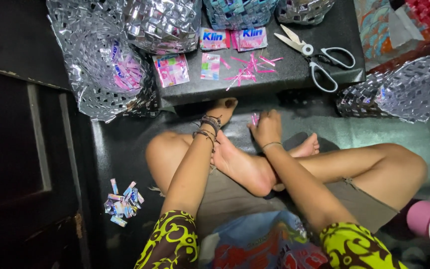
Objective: The person weaves baskets using strips from recycled detergent sachets, handling both individual sachets and partially completed woven sections.
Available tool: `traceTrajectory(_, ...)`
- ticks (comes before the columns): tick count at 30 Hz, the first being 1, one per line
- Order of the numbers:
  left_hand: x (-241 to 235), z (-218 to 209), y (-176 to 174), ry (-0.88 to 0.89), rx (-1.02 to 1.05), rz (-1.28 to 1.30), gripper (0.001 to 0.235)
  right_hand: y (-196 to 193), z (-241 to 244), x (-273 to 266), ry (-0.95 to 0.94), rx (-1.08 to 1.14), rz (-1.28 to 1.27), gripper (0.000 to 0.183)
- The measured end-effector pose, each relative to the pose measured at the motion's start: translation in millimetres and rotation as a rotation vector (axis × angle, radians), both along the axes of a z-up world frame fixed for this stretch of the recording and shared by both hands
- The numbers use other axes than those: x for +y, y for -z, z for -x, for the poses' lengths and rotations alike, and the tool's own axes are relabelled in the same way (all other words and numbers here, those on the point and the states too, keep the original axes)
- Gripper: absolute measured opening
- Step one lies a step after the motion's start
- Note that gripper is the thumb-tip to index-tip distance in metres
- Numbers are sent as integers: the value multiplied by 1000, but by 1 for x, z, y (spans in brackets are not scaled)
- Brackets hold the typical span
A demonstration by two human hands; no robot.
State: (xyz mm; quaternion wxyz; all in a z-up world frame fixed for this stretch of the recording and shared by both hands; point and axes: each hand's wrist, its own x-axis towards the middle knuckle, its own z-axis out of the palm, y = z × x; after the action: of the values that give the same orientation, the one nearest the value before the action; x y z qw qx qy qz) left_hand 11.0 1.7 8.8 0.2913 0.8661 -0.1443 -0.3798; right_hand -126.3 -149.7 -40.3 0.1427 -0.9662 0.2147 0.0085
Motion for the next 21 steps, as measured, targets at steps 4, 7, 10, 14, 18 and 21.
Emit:
traceTrajectory(4, 5, -8, -5, 35, 7, -14, 57, 27, -13, 6, -27, 3, 13, 33)
traceTrajectory(7, 10, -4, 14, -5, 26, 64, 49, 51, -7, 6, -86, 15, -17, 23)
traceTrajectory(10, 7, -4, 28, -2, 8, 50, 46, 67, -6, -2, -128, 15, 1, 18)
traceTrajectory(14, 10, -4, 28, -16, -10, 49, 43, 66, -12, -5, -210, 39, 20, 20)
traceTrajectory(18, 12, -4, 39, -33, -3, 62, 44, 71, -11, -3, -255, 56, 78, 19)
traceTrajectory(21, 14, -4, 37, -25, -16, 26, 44, 74, -10, -1, -317, -5, 191, 16)
